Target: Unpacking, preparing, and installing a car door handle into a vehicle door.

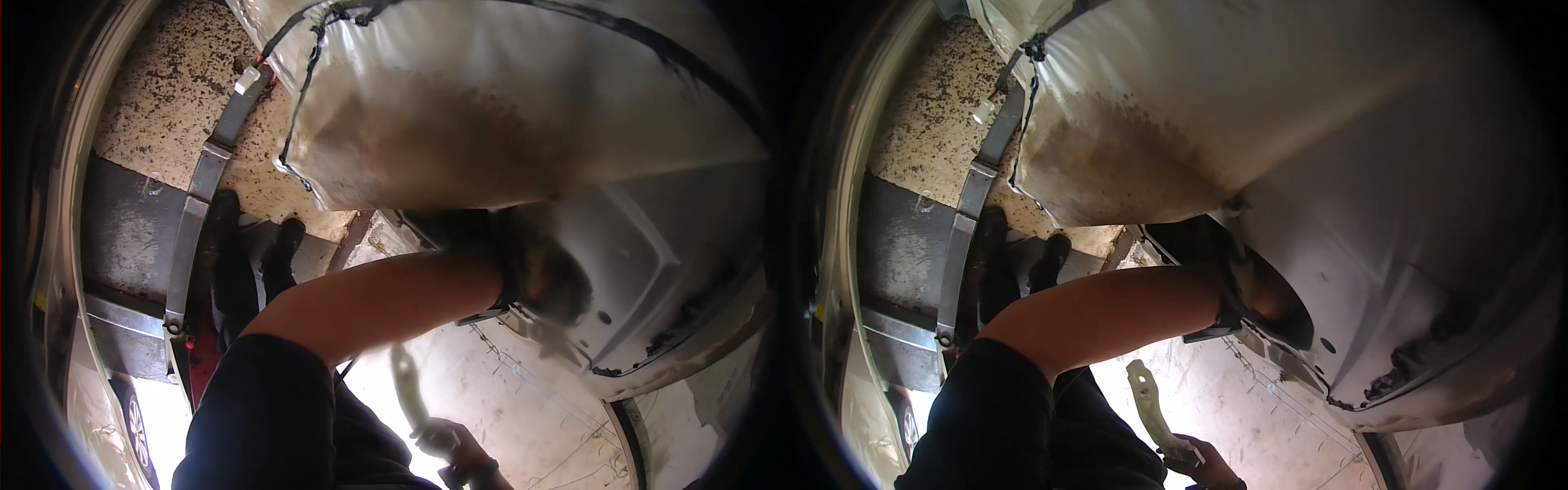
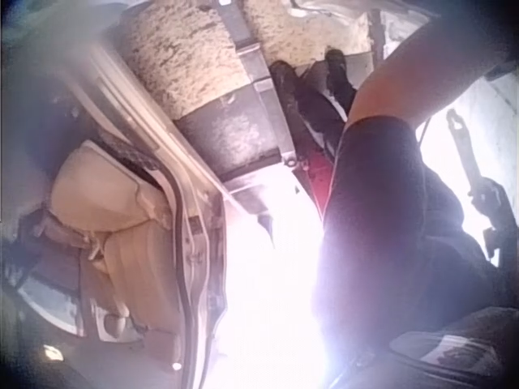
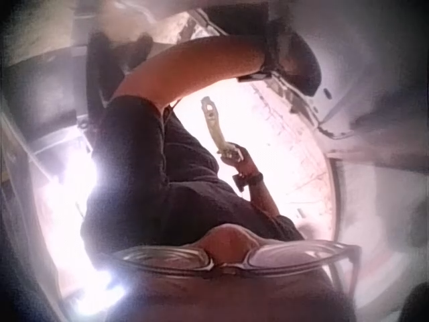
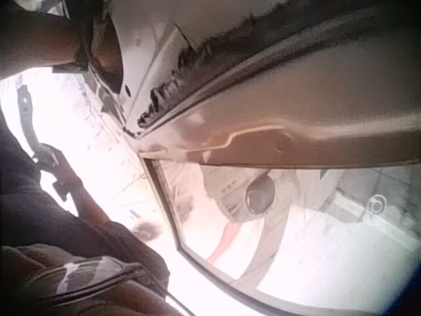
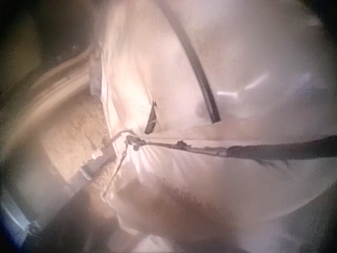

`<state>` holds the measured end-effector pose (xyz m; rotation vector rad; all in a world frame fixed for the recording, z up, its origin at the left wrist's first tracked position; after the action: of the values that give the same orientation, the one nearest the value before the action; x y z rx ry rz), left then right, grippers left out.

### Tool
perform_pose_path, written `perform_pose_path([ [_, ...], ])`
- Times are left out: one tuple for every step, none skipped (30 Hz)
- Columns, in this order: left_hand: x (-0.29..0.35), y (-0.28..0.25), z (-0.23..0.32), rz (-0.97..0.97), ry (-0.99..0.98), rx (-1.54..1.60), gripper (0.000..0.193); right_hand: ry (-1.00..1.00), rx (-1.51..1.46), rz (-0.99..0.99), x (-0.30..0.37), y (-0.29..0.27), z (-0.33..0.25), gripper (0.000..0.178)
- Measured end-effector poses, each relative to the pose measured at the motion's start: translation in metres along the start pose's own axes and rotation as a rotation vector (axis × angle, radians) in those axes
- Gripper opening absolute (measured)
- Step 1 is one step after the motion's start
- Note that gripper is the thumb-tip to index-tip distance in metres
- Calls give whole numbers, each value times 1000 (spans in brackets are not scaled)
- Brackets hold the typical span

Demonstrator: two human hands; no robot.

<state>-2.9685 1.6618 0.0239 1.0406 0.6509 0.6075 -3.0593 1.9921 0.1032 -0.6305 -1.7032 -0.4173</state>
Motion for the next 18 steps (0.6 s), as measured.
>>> perform_pose_path([
  [-2,2,-2,-19,11,11,28,124,64,-5,-5,1,-5,43],
  [-3,3,-4,-38,22,22,28,133,69,8,-8,4,-14,43],
  [-3,5,-7,-56,31,37,29,144,113,62,-8,6,-21,45],
  [-3,6,-10,-72,40,53,29,157,157,114,-8,5,-24,48],
  [-5,9,-12,-97,51,65,29,323,134,58,-7,5,-5,57],
  [-7,11,-13,-121,60,78,29,333,135,75,-6,3,7,57],
  [-16,17,-14,-163,73,92,29,342,76,56,-1,2,27,62],
  [-26,23,-15,-204,85,106,29,348,15,37,3,2,45,74],
  [-33,24,-14,-227,89,114,29,346,-117,59,-1,2,57,72],
  [-35,29,-18,-248,92,121,29,347,-120,74,-14,4,44,72],
  [-39,24,-17,-272,94,126,29,309,-211,49,-29,7,25,67],
  [-34,31,-23,-305,89,141,29,273,-313,35,-33,17,11,66],
  [-29,30,-29,-339,83,147,29,290,-324,28,-45,14,22,71],
  [-33,35,-24,-373,78,152,29,416,-214,13,-43,10,33,68],
  [-37,37,-19,-398,85,159,29,371,-72,24,-44,4,43,58],
  [-33,36,-20,-419,93,164,29,325,74,31,-42,-3,53,50],
  [-31,34,-16,-434,96,169,29,326,73,39,-43,-4,50,50],
  [-21,19,-19,-447,100,173,29,305,69,14,-47,-3,41,49],
])
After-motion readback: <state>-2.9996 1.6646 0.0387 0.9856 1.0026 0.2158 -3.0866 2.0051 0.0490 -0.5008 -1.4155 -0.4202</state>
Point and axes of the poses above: each hand's wrist, its own x-axis away from the middle knuckle, its own y-axis out of the palm, z = x × y, the point moved 9 cm from there along -x, towards the middle knuckle, and after that the axes turned 12 degrees about x, right-handed, at the moved point
